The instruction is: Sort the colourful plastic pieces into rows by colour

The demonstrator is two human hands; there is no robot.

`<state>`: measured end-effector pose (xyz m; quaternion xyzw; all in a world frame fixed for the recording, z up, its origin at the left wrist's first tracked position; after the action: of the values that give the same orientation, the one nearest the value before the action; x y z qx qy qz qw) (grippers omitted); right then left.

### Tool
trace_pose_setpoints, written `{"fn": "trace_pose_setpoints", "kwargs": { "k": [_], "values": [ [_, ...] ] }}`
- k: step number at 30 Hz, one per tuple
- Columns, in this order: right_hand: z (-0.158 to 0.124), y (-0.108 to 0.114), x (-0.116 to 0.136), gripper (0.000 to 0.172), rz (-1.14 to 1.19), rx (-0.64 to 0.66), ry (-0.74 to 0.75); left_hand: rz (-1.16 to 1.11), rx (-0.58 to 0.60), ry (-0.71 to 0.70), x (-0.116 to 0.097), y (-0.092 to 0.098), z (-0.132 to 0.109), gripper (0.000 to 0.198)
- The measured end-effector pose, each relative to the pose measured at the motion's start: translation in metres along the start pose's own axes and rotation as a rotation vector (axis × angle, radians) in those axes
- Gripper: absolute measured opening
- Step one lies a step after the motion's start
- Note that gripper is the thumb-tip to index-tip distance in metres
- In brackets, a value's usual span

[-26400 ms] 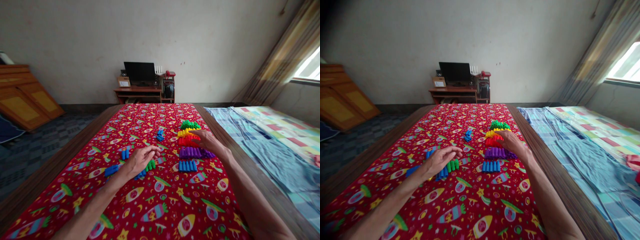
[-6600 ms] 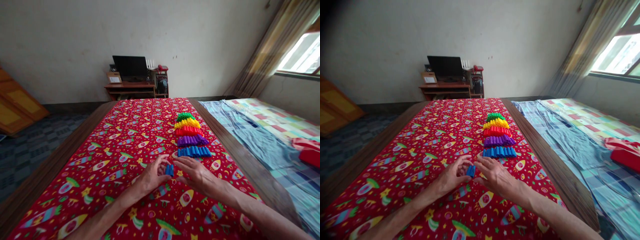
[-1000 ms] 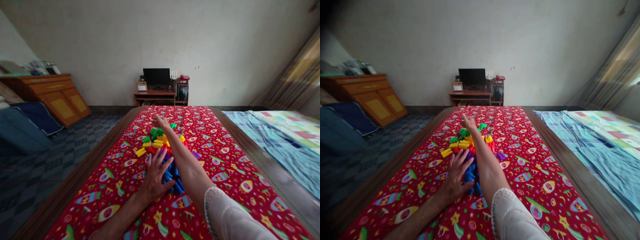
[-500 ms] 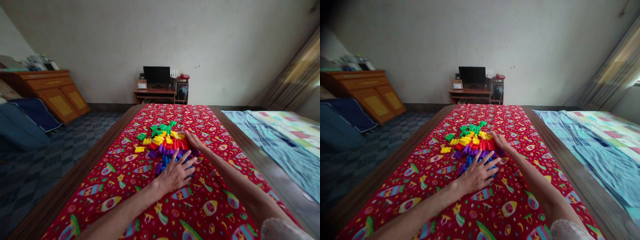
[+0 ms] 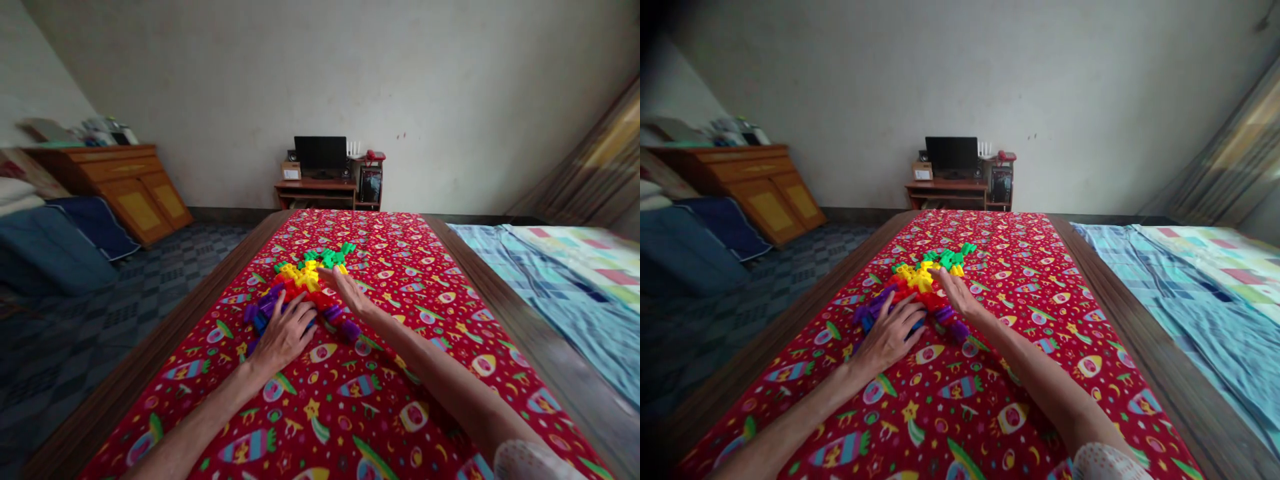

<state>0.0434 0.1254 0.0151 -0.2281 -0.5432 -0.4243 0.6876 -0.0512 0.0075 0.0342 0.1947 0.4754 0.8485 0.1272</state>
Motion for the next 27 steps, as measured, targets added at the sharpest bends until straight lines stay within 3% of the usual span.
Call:
{"fn": "trace_pose_setpoints", "kwargs": {
  "k": [3, 6, 8, 10, 13, 17, 22, 27],
  "values": [
    [0.029, 0.052, 0.002, 0.083, -0.03, -0.179, 0.019, -0.017, -0.044, -0.003, -0.005, 0.01, 0.0, 0.023],
    [0.062, 0.106, -0.008, 0.08, -0.286, -0.324, -0.056, -0.101, -0.029, -0.114, -0.043, 0.013, 0.014, 0.026],
    [0.085, 0.124, -0.018, 0.073, -0.337, -0.336, -0.097, -0.166, 0.022, -0.243, -0.079, 0.008, 0.024, 0.034],
    [0.105, 0.125, -0.029, 0.064, -0.349, -0.309, -0.119, -0.196, 0.069, -0.34, -0.107, -0.003, 0.032, 0.043],
    [0.125, 0.101, -0.043, 0.051, -0.36, -0.229, -0.127, -0.156, 0.107, -0.299, -0.111, -0.021, 0.044, 0.038],
    [0.13, 0.04, -0.051, 0.043, -0.343, -0.064, -0.097, 0.009, 0.122, -0.052, -0.054, -0.031, 0.047, 0.035],
    [0.112, -0.023, -0.041, 0.057, -0.289, 0.112, -0.058, 0.019, 0.118, -0.037, -0.001, -0.014, 0.024, 0.029],
    [0.083, -0.044, -0.006, 0.071, -0.068, 0.286, 0.01, 0.046, 0.058, 0.103, 0.038, 0.006, 0.001, 0.032]
  ]
}}
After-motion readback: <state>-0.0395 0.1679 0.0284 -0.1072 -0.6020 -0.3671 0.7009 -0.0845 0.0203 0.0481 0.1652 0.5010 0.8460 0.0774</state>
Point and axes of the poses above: each hand's wrist, its own z-axis towards the middle knuckle, its own y-axis out of the back of the hand, x = y × z, the point moved 8 cm from there along z, towards the middle knuckle, and after that the axes turned 9 degrees about z, right-handed, at the moved point
